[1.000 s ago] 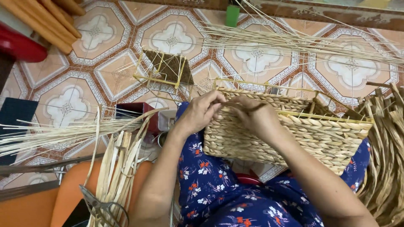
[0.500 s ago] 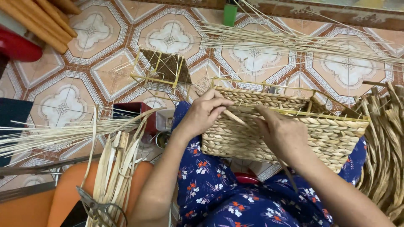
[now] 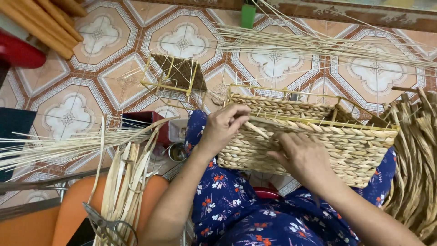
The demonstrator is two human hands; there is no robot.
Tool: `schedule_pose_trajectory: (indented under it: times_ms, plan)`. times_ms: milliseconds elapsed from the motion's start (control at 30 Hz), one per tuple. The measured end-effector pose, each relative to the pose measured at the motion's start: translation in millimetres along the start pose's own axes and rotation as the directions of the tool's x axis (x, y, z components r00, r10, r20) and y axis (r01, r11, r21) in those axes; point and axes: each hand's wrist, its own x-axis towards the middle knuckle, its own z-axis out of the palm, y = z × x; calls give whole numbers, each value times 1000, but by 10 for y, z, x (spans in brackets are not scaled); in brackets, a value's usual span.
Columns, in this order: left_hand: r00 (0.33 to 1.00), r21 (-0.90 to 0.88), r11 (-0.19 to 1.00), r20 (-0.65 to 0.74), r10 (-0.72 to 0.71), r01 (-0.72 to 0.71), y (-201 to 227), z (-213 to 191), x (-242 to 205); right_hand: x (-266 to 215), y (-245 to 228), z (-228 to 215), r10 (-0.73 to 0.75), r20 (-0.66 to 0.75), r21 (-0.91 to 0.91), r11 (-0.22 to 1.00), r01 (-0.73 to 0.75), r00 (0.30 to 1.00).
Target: The person weaves a basket by hand, threading dried plant fibers through a frame and using shears to trim excess material. They work around the sides and top edge, tucking the ends into the weave to secure the structure.
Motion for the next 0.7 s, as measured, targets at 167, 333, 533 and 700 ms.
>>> schedule_pose_trajectory:
  times_ms: [167, 333, 533, 700]
  plan:
    - [997, 162, 985, 59, 56, -65, 126, -40, 84, 104, 26, -283, -100, 37, -55, 993, 102, 994]
    - [958, 334, 898, 81, 274, -285, 93, 57, 32, 312, -232, -533, -119, -279, -176, 982, 71, 953]
    - [990, 323, 936, 64, 127, -142, -172, 92, 12, 407, -276, -171, -87, -97, 64, 994, 93, 991]
    - [994, 282, 959, 109, 12, -42, -14, 13, 67, 529, -51, 256, -13, -115, 86, 996, 23, 993]
